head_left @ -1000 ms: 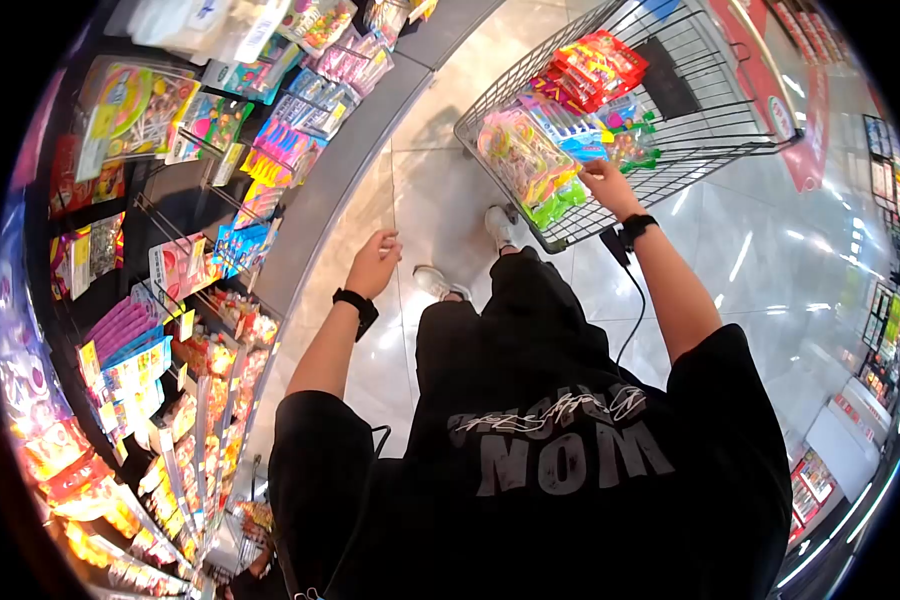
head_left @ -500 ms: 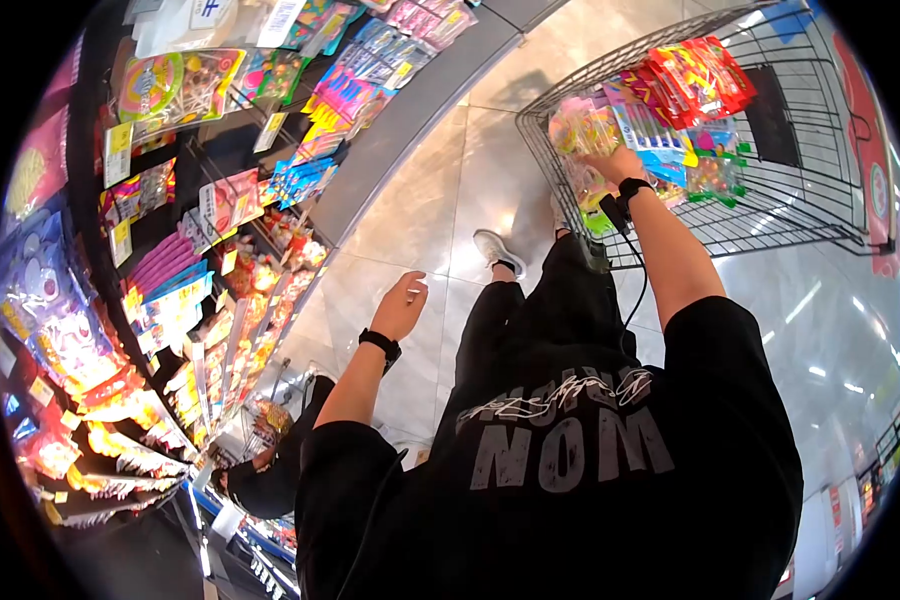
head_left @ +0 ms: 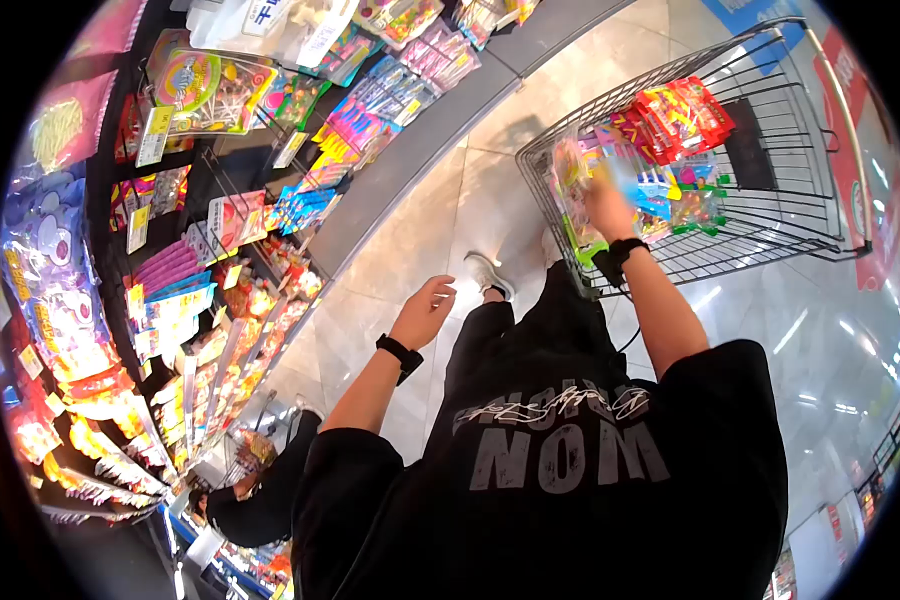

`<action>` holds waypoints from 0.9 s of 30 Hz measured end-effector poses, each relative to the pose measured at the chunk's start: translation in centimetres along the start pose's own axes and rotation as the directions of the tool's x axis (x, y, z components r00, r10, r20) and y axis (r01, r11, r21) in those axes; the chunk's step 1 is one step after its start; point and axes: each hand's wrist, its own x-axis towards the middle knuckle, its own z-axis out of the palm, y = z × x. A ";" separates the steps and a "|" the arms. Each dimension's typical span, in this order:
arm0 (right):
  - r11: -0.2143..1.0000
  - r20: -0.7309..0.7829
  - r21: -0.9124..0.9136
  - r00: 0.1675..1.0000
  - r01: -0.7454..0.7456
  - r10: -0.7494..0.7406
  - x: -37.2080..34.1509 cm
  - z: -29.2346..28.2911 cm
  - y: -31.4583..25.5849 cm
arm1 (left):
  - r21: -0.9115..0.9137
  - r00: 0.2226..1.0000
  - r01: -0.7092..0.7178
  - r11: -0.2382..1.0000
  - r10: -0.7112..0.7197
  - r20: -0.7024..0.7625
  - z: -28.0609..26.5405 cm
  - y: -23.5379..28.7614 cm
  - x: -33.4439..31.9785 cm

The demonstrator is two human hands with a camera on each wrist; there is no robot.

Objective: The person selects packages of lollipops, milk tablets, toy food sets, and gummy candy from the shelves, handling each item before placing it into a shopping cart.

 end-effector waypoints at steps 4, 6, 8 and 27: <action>0.997 -0.072 0.023 0.994 0.080 -0.079 -5.2 -6.0 -6.6 | -0.169 0.978 -0.189 0.967 0.202 0.059 0.9 2.2 2.2; 0.973 -0.159 0.058 0.964 0.222 -0.211 -10.1 -8.7 -12.6 | -0.313 0.957 -0.273 0.910 0.290 0.011 1.7 4.5 2.5; 0.931 -0.195 0.015 0.914 0.364 -0.355 -14.8 -10.7 -20.1 | -0.504 0.926 -0.368 0.782 0.360 -0.116 1.5 7.6 1.4; 0.843 -0.018 0.234 0.869 0.484 -0.494 -23.0 -7.1 -40.0 | -0.812 0.711 -0.566 0.143 0.583 -0.393 -13.1 -0.4 -11.8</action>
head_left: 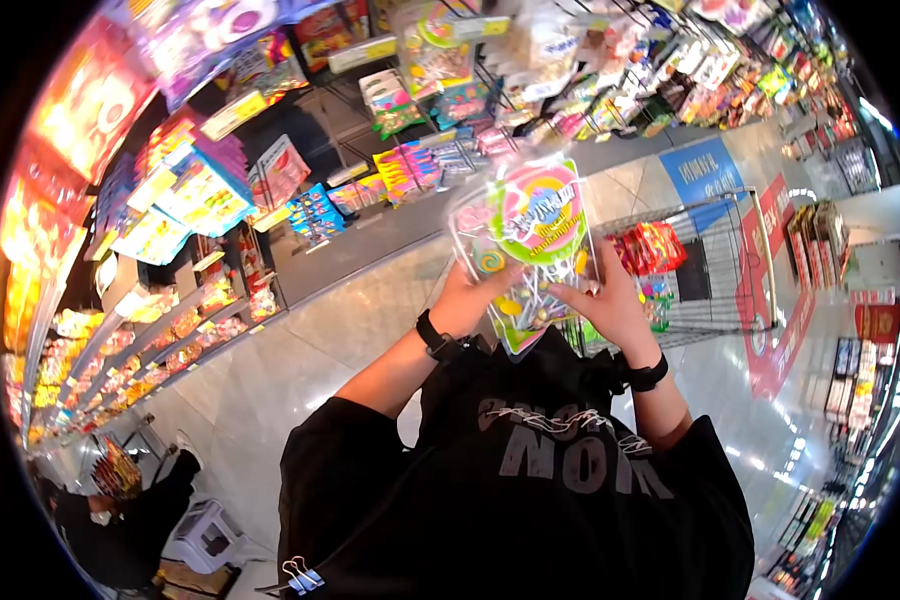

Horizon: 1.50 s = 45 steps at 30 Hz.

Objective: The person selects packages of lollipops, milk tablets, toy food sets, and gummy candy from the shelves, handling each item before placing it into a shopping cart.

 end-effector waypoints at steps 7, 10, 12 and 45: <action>0.886 0.173 0.371 0.958 -0.277 0.227 3.6 1.7 3.2 | 0.142 0.988 -0.037 0.989 0.057 -0.144 -3.0 1.2 -1.3; 0.850 0.108 0.476 0.975 -0.224 0.196 6.4 0.9 6.3 | 0.263 0.964 0.031 0.964 0.041 -0.263 -5.5 1.1 -0.9; 0.819 0.009 0.523 0.962 -0.237 0.273 8.7 0.2 6.8 | 0.342 0.949 0.137 0.930 -0.024 -0.314 -7.3 1.7 -0.9; 0.604 0.335 0.783 0.919 -0.148 -0.209 36.2 7.3 10.8 | 0.885 0.972 -0.012 0.465 0.213 -0.099 -6.3 6.0 18.7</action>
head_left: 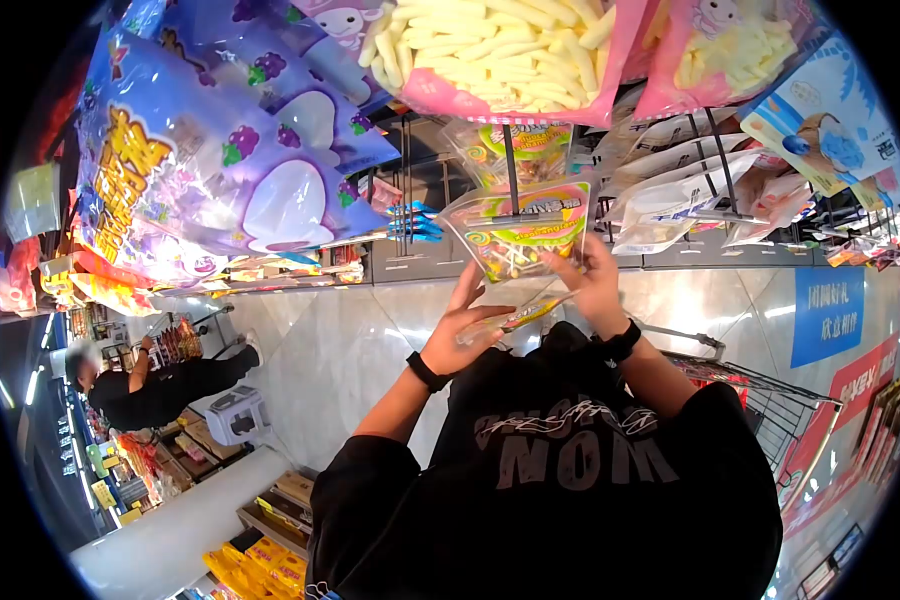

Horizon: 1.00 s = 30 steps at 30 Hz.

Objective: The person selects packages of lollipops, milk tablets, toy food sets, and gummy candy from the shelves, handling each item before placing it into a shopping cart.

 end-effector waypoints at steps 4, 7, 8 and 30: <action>0.999 -0.041 0.032 0.999 -0.002 0.003 0.0 0.5 0.6 | -0.008 1.000 0.008 1.000 -0.008 0.005 -0.2 0.0 0.0; 0.998 -0.043 0.067 0.999 0.023 -0.020 0.1 0.6 0.4 | -0.005 1.000 -0.006 1.000 0.006 0.009 -0.3 0.3 0.1; 0.998 -0.033 0.064 0.999 0.026 -0.024 0.0 0.5 0.4 | -0.004 1.000 -0.011 1.000 0.011 0.013 -0.2 0.3 0.1; 0.913 -0.143 -0.368 0.959 0.177 -0.243 8.7 0.4 4.7 | -0.025 0.985 0.119 0.993 -0.122 -0.123 0.6 -1.2 -1.6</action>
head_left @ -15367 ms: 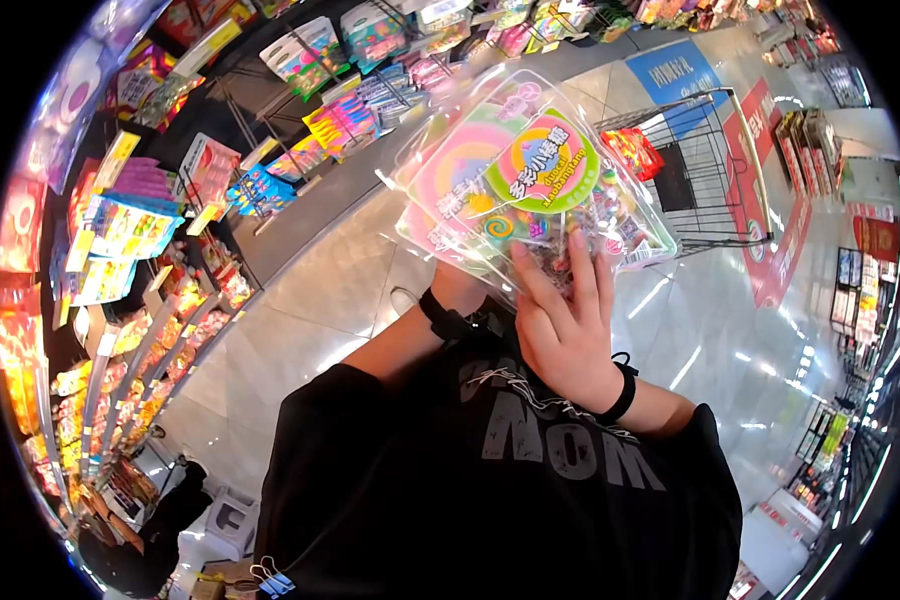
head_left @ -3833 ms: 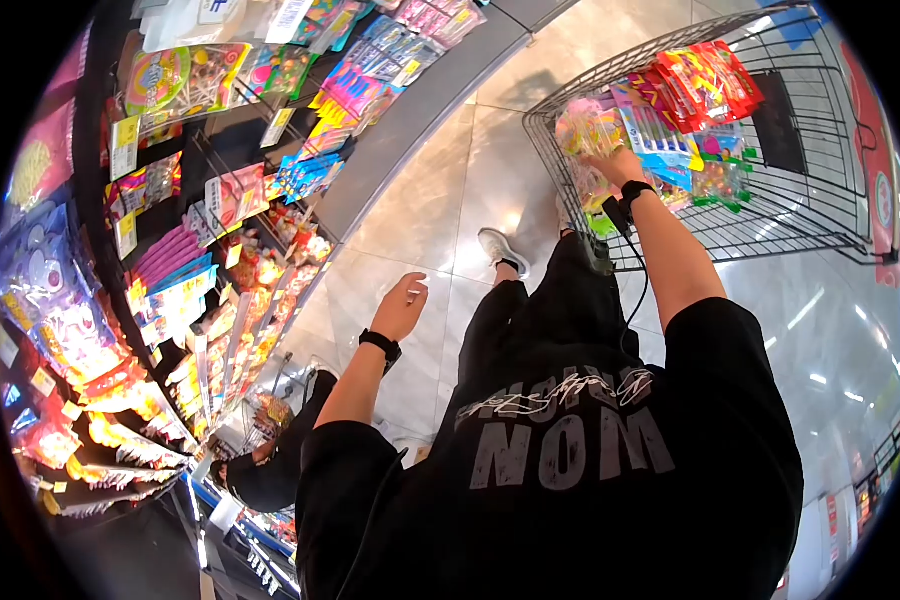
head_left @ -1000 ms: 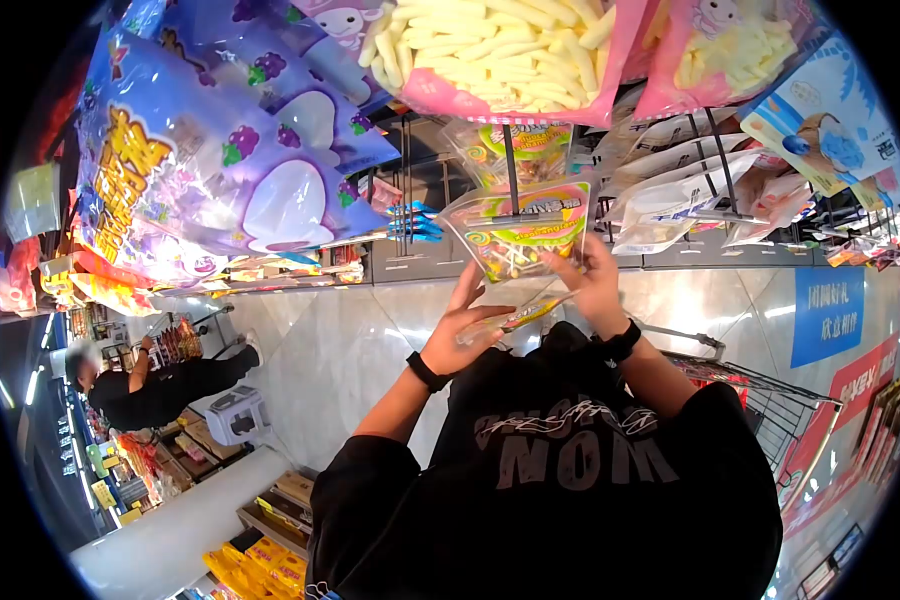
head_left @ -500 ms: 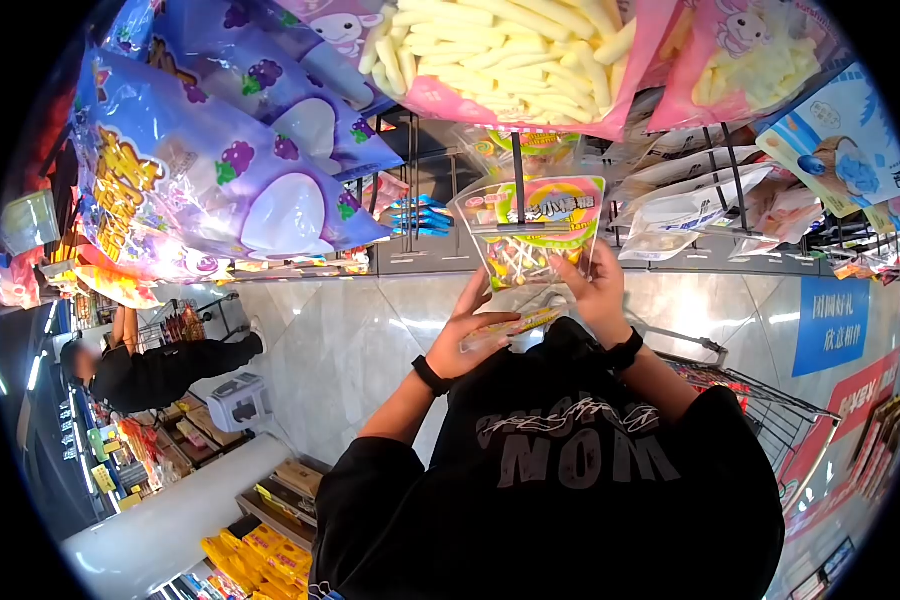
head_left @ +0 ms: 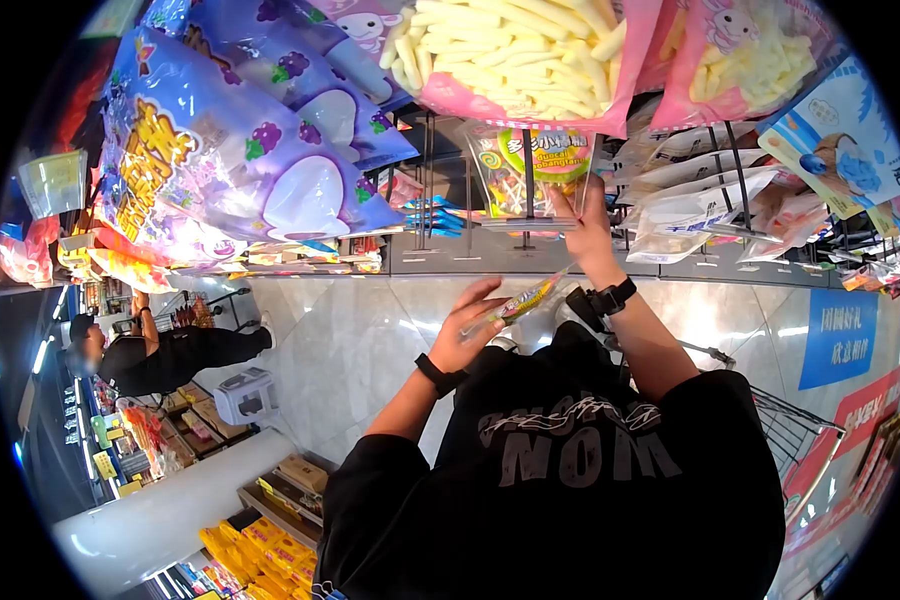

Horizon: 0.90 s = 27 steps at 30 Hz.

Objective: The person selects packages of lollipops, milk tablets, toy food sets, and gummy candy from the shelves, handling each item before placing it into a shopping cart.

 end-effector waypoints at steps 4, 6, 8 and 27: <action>0.992 0.028 -0.115 0.998 -0.047 0.051 -0.3 -0.8 0.6 | -0.099 0.992 0.114 0.989 -0.119 -0.044 0.3 0.7 -0.4; 0.971 0.018 -0.239 0.999 -0.024 0.029 -0.9 -1.3 -0.4 | -0.214 0.972 0.202 0.956 -0.222 -0.072 0.5 0.3 -0.6; 0.905 -0.009 -0.417 0.995 0.088 -0.101 -2.0 -1.5 -1.9 | -0.368 0.925 0.334 0.868 -0.377 -0.050 0.5 -0.9 -0.8; 0.886 0.176 0.402 0.969 -0.233 0.175 -7.0 -4.3 -4.3 | -0.356 0.888 0.120 0.927 -0.261 -0.379 1.4 0.0 6.8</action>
